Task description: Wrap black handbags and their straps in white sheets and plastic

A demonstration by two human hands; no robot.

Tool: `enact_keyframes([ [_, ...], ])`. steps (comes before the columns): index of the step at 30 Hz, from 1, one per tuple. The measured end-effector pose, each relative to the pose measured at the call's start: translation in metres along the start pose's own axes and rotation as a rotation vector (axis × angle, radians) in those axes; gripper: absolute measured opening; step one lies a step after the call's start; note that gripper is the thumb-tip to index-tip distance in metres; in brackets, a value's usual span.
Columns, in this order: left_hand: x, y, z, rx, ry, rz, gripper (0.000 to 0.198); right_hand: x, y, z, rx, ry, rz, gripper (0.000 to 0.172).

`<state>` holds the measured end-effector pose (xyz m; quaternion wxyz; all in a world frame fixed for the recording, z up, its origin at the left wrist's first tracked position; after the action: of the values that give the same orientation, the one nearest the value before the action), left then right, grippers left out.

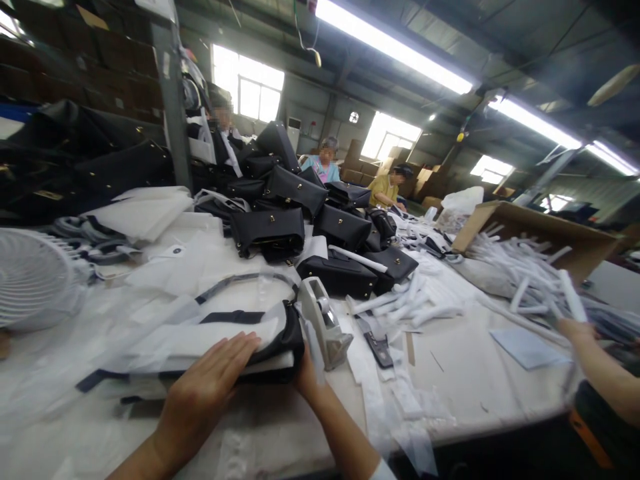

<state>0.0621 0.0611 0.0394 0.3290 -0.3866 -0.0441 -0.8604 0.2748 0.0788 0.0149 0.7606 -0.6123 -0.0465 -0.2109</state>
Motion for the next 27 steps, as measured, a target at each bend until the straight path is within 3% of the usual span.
enact_keyframes([
  [4,-0.007,0.015,-0.013,-0.070,-0.018,0.007,0.047,0.042,-0.002,-0.030,-0.101,-0.002,-0.030,0.020],
  [8,-0.007,0.020,-0.017,-0.076,-0.049,0.005,0.046,0.067,-0.003,-0.081,-0.295,0.175,-0.119,0.016],
  [10,-0.005,0.019,-0.014,-0.075,-0.052,0.003,0.045,0.060,-0.005,-0.111,-0.278,0.188,-0.184,0.011],
  [11,-0.003,0.017,-0.012,-0.076,-0.054,0.004,0.045,0.051,-0.009,-0.124,-0.194,0.153,-0.214,0.011],
  [14,-0.001,0.014,-0.005,-0.075,-0.055,0.017,0.043,0.014,-0.027,-0.152,0.268,-0.056,-0.348,0.022],
  [16,0.000,0.012,-0.001,-0.071,-0.056,0.022,0.041,-0.010,-0.036,-0.157,0.483,-0.233,-0.464,0.044],
  [18,0.001,0.011,0.000,-0.065,-0.063,0.021,0.041,-0.025,-0.036,-0.151,0.479,-0.373,-0.567,0.061],
  [20,0.005,0.010,0.000,-0.057,-0.071,0.028,0.042,-0.031,-0.031,-0.141,0.362,-0.429,-0.627,0.070],
  [24,0.013,0.014,-0.006,-0.040,-0.070,0.069,0.045,-0.030,-0.021,-0.135,0.166,-0.367,-0.688,0.078],
  [27,0.010,0.024,-0.016,-0.077,-0.067,0.085,0.046,-0.026,-0.024,-0.141,0.150,-0.371,-0.688,0.075],
])
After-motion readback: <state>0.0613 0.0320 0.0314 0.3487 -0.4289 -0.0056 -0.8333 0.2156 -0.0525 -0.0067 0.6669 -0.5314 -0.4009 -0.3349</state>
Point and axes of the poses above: each hand's wrist, its own z-axis towards the middle knuckle, its own x-axis out of the back of the hand, y = z × x, the point moved 3 cm from there along z, towards the middle knuckle, and after that the axes turned 7 degrees about -x, right-handed, at the moved point
